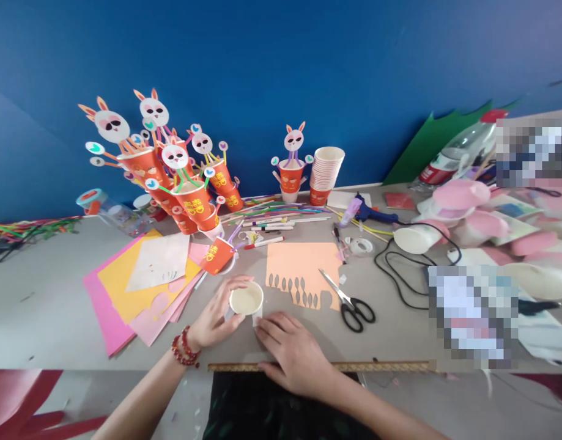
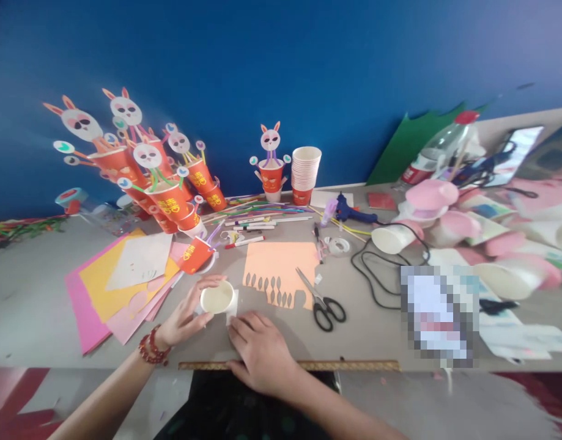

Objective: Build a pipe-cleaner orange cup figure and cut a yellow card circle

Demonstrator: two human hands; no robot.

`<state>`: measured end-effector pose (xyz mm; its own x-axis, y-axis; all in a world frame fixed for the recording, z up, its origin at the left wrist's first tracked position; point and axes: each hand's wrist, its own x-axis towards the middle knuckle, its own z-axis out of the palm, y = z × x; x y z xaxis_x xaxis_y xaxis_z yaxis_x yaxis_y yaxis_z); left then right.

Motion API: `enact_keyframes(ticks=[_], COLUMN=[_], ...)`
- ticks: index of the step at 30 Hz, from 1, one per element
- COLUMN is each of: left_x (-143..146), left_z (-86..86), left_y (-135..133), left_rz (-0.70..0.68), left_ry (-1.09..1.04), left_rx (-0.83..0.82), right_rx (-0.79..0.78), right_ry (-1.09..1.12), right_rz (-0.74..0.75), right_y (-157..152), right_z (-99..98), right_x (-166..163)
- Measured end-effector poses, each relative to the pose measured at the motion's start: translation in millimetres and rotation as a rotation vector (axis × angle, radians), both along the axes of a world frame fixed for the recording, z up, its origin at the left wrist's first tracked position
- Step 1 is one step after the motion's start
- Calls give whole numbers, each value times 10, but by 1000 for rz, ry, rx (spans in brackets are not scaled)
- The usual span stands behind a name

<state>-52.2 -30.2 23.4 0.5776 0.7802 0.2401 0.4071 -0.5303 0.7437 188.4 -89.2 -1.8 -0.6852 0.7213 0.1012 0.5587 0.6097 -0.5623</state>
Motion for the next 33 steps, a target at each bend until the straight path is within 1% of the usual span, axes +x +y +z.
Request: enact_keyframes(ticks=[4, 7, 11, 14, 18, 23, 27, 33], left_x=[-13, -19, 14, 49, 67, 41, -8, -77], left_z=[41, 39, 14, -5, -16, 8, 37, -17], left_y=[-8, -15, -58, -97, -123, -116, -98, -46], left_rz=[-27, -30, 13, 53, 63, 41, 12, -26], left_ry=[41, 73, 91, 105, 134, 132, 146, 125], left_rx=[31, 54, 88, 148, 203, 203, 185, 163], right_rx=[102, 177, 244, 290, 339, 394, 456, 484], right_ry=[34, 52, 59, 43, 16, -12, -10, -16], right_rz=[-42, -79, -81, -68, -64, -73, -78, -106], right_y=[-101, -142, -163, -170, -183, -213, -248, -278], right_z=[-76, -123, -157, -172, -176, -160, -193, -243], right_x=[-88, -135, -142, -146, -206, -347, -471, -571])
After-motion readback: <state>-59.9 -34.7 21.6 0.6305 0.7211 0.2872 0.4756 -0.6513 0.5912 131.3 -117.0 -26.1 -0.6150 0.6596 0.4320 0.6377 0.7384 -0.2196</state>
